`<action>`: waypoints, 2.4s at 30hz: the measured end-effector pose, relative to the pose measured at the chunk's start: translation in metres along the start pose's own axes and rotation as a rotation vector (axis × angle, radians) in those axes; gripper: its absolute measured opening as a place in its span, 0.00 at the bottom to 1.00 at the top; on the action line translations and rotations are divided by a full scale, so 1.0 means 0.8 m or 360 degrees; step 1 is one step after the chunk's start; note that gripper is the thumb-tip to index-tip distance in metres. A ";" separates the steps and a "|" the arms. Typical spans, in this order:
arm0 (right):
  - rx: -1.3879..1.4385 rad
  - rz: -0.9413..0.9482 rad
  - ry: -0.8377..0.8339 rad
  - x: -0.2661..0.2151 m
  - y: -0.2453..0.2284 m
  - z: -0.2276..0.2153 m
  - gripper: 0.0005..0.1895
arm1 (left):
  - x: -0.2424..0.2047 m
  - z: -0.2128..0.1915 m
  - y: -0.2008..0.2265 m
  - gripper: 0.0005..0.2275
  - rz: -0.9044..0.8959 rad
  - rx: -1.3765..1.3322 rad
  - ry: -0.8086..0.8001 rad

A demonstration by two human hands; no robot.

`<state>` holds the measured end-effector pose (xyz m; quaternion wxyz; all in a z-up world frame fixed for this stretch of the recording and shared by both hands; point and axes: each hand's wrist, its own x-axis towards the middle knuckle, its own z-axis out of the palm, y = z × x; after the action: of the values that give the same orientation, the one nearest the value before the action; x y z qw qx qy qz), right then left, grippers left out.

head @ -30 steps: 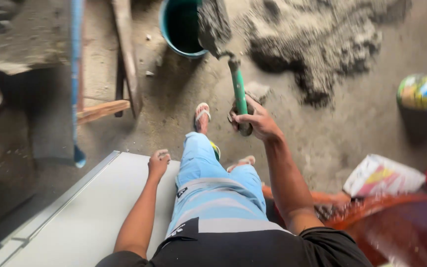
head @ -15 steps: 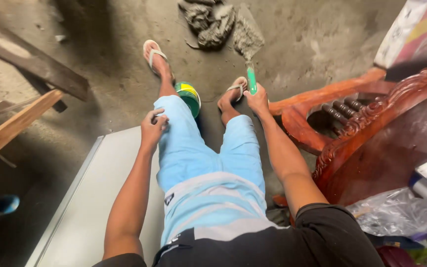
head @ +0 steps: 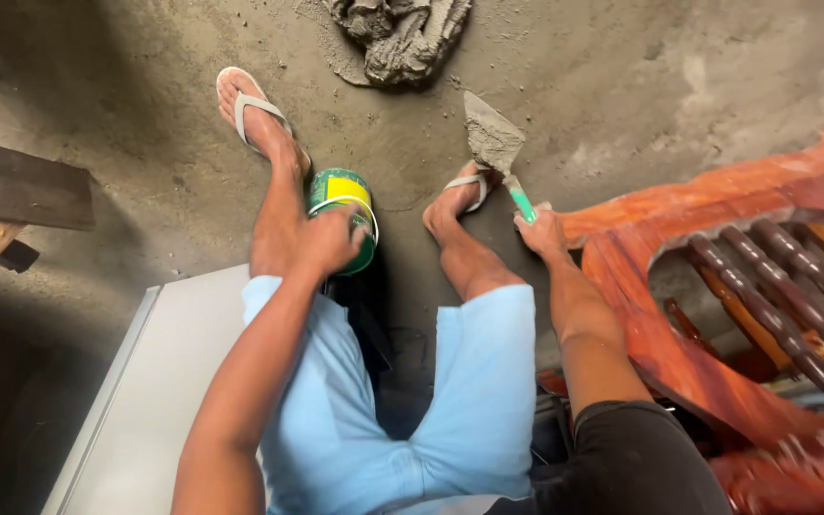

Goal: Mixing and shaping a pile of cement on the floor using a hand trowel.

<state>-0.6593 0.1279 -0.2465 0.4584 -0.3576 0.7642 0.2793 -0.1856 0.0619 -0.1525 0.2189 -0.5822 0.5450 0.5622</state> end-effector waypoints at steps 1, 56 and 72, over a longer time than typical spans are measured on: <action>-0.0005 -0.0003 -0.0016 0.018 0.000 0.018 0.26 | -0.006 -0.003 0.011 0.12 -0.0015 -0.0003 -0.0007; -0.0834 -0.2593 0.0493 -1.009 -1.114 -0.142 0.15 | -0.581 0.014 -0.149 0.10 -0.1209 -0.2424 0.1347; -0.0310 -0.2859 0.0150 -0.984 -1.147 -0.025 0.01 | -0.630 0.061 -0.102 0.14 -0.1377 -0.2799 0.0902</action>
<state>0.3224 -0.1986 0.3797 0.4396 -0.8678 0.1882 -0.1353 -0.0203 0.3249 0.2554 -0.2392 -0.7954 -0.2864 0.4776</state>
